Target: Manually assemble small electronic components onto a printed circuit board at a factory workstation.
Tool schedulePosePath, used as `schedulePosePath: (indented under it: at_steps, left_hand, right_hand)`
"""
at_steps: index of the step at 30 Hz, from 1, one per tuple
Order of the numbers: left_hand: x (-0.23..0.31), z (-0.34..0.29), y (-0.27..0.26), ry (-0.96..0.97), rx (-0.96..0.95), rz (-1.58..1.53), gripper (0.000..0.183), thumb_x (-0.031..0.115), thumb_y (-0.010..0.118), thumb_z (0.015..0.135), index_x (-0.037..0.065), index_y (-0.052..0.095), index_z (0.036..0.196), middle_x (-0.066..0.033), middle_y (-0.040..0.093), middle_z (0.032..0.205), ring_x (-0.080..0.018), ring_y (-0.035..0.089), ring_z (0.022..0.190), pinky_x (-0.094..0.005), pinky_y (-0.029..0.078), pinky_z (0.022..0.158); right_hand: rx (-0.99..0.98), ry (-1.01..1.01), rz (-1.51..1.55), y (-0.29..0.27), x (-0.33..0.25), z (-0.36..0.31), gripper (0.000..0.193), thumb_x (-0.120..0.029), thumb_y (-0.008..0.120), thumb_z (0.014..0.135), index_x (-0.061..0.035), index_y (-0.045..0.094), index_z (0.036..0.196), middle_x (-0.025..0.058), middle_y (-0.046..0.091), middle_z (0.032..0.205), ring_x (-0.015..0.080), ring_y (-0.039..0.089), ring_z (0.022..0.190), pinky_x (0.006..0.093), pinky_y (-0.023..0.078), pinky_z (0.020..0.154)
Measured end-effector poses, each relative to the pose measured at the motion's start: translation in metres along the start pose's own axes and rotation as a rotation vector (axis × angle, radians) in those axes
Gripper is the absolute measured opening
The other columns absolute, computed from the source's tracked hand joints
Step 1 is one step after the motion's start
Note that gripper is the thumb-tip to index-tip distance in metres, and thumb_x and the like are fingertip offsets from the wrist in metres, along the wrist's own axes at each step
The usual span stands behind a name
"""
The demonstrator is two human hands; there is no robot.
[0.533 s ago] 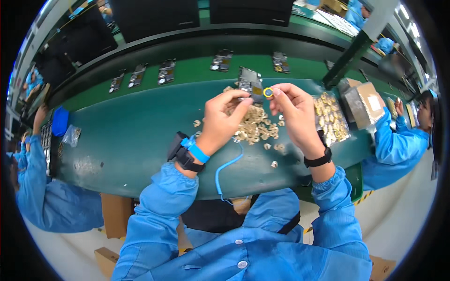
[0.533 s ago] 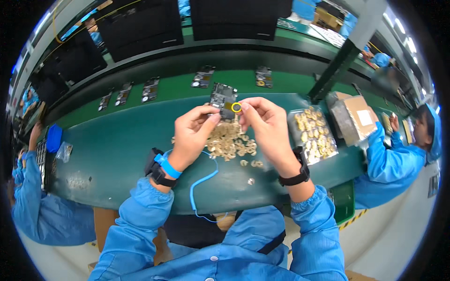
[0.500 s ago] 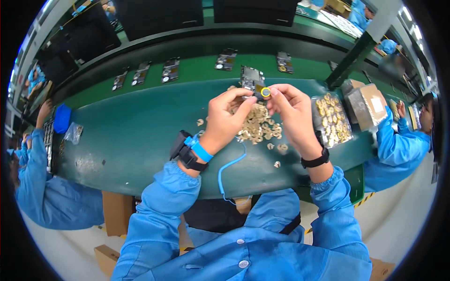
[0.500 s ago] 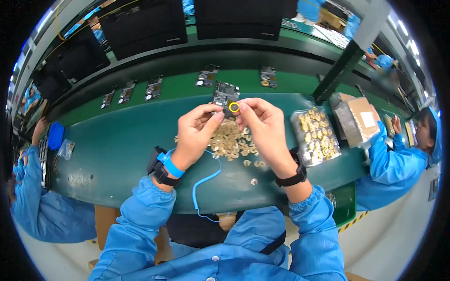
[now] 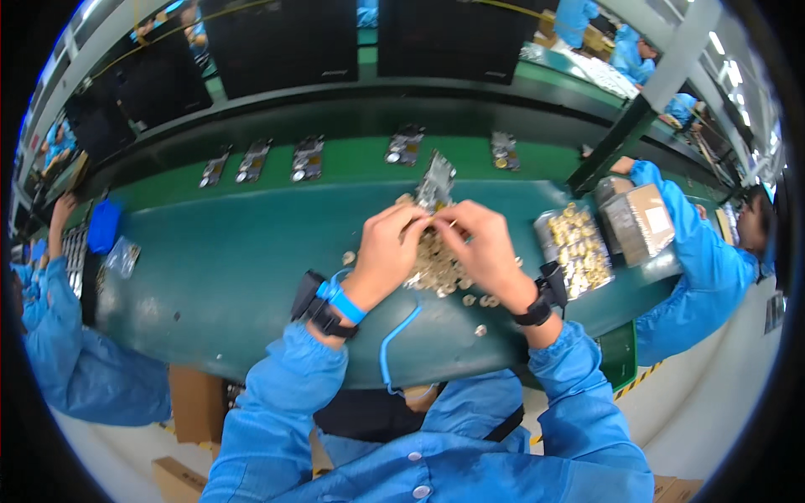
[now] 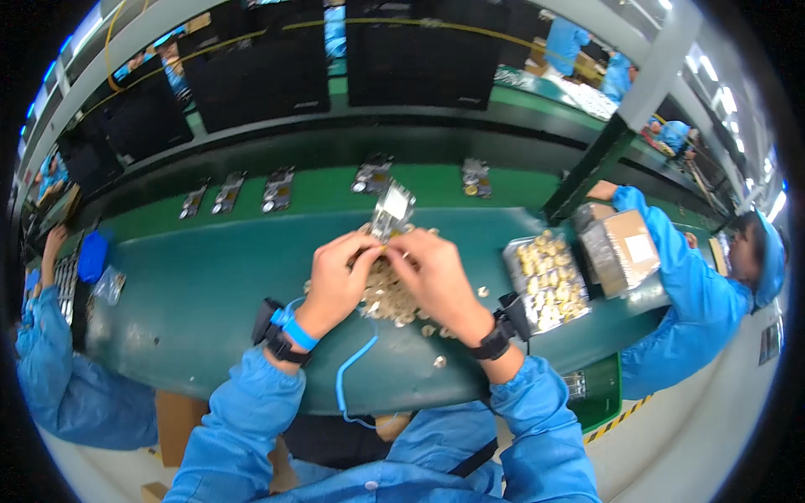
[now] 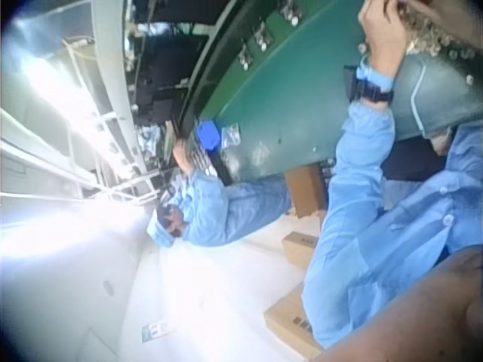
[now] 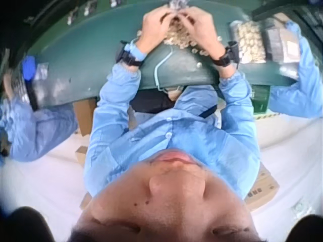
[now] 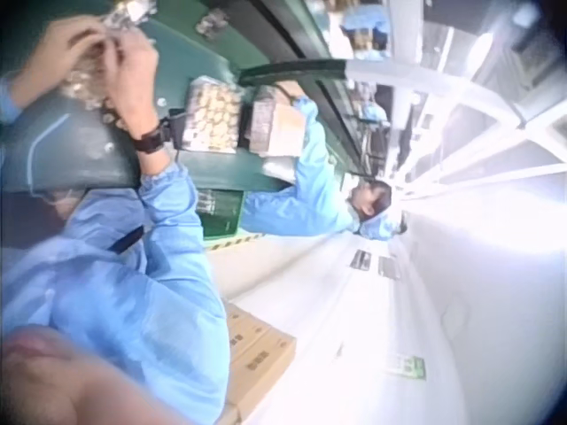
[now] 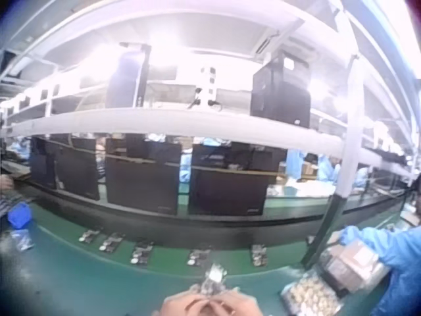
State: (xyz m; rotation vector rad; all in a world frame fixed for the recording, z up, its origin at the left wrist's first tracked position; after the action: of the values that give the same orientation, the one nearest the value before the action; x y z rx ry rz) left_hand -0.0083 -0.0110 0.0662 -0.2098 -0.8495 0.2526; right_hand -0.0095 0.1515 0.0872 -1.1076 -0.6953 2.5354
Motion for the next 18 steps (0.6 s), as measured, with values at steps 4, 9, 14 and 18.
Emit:
schedulePosePath:
  at_steps: [4,9,14,18]
  left_hand:
    - [0.005,-0.003,-0.002,-0.029,-0.068,0.046,0.008,0.001,0.064,0.092,-0.004,0.068,0.096,-0.0202,0.069,0.090,-0.0379,0.068,0.082,-0.0407,0.053,0.073]
    - [0.008,0.000,-0.005,-0.017,-0.109,0.003,0.009,0.001,0.065,0.091,-0.005,0.068,0.097,-0.0197,0.070,0.091,-0.0385,0.068,0.082,-0.0405,0.054,0.073]
    - [-0.003,-0.003,-0.004,-0.098,-0.035,-0.140,0.009,0.002,0.069,0.091,-0.005,0.069,0.097,-0.0178,0.071,0.088,-0.0253,0.070,0.073,-0.0364,0.053,0.065]
    - [-0.003,0.000,-0.007,-0.114,-0.018,-0.020,0.011,0.002,0.070,0.093,-0.007,0.071,0.099,-0.0104,0.074,0.086,-0.0092,0.066,0.068,-0.0256,0.052,0.061]
  right_hand:
    - [-0.089,-0.060,-0.049,-0.003,-0.007,0.002,0.010,-0.004,0.070,0.088,0.0034,0.069,0.095,0.0189,0.067,0.083,0.0349,0.065,0.071,0.0407,0.052,0.066]
    - [-0.190,-0.057,-0.070,-0.006,-0.014,0.011,0.011,-0.006,0.069,0.086,0.0052,0.069,0.089,0.0189,0.066,0.078,0.0352,0.066,0.068,0.0407,0.052,0.066]
    - [-0.136,0.012,0.004,-0.003,-0.014,0.012,0.010,-0.003,0.070,0.083,0.0059,0.068,0.086,0.0178,0.065,0.076,0.0317,0.065,0.064,0.0390,0.053,0.063]
    - [0.029,0.075,0.020,-0.005,-0.018,0.008,0.009,-0.002,0.070,0.081,0.0058,0.067,0.084,0.0157,0.063,0.073,0.0265,0.064,0.062,0.0360,0.053,0.061]
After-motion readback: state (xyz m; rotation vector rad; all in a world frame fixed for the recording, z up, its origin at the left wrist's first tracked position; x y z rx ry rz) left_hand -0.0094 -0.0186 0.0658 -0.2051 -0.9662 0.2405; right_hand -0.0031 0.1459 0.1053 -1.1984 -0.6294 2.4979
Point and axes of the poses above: each hand's wrist, its own z-axis towards the middle knuckle, its own y-axis out of the palm, x = y × z, the point moved 5 cm from there along z, towards the middle knuckle
